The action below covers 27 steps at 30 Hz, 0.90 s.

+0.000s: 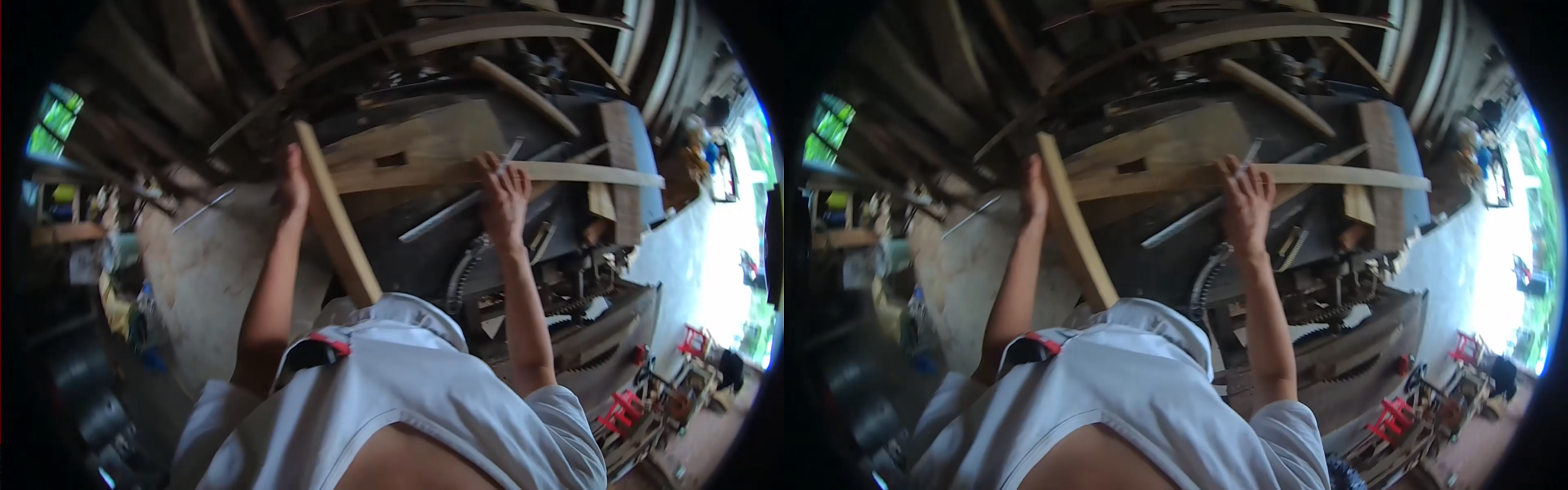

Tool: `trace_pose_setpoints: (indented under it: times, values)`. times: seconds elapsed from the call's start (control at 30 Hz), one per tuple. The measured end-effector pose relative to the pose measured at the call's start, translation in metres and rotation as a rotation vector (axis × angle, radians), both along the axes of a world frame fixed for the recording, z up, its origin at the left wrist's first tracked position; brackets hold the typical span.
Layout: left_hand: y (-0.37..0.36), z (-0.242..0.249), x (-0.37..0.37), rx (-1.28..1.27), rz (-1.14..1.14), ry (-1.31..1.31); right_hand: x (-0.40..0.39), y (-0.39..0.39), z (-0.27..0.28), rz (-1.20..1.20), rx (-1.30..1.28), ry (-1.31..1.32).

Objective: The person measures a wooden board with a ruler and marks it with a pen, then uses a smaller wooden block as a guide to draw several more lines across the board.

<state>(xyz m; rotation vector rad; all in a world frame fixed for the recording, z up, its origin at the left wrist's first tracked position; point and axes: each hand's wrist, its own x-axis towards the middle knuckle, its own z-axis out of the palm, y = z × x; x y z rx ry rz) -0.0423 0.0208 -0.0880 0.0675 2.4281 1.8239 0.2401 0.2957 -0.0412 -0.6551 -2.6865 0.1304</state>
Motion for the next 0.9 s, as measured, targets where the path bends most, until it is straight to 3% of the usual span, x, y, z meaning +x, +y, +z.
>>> trace_pose_setpoints:
  times: [0.2,0.6,0.9]
  values:
    - [0.017,0.01,0.0,-0.013,0.035,0.02,-0.004,0.0,-0.004,-0.021,-0.011,0.035]
    - [0.018,0.027,0.01,0.099,-0.13,0.027,-0.011,0.019,0.008,0.1,0.042,0.094]
    - [0.025,0.04,0.003,0.177,-0.285,0.057,-0.026,0.037,0.023,0.166,-0.065,0.129]
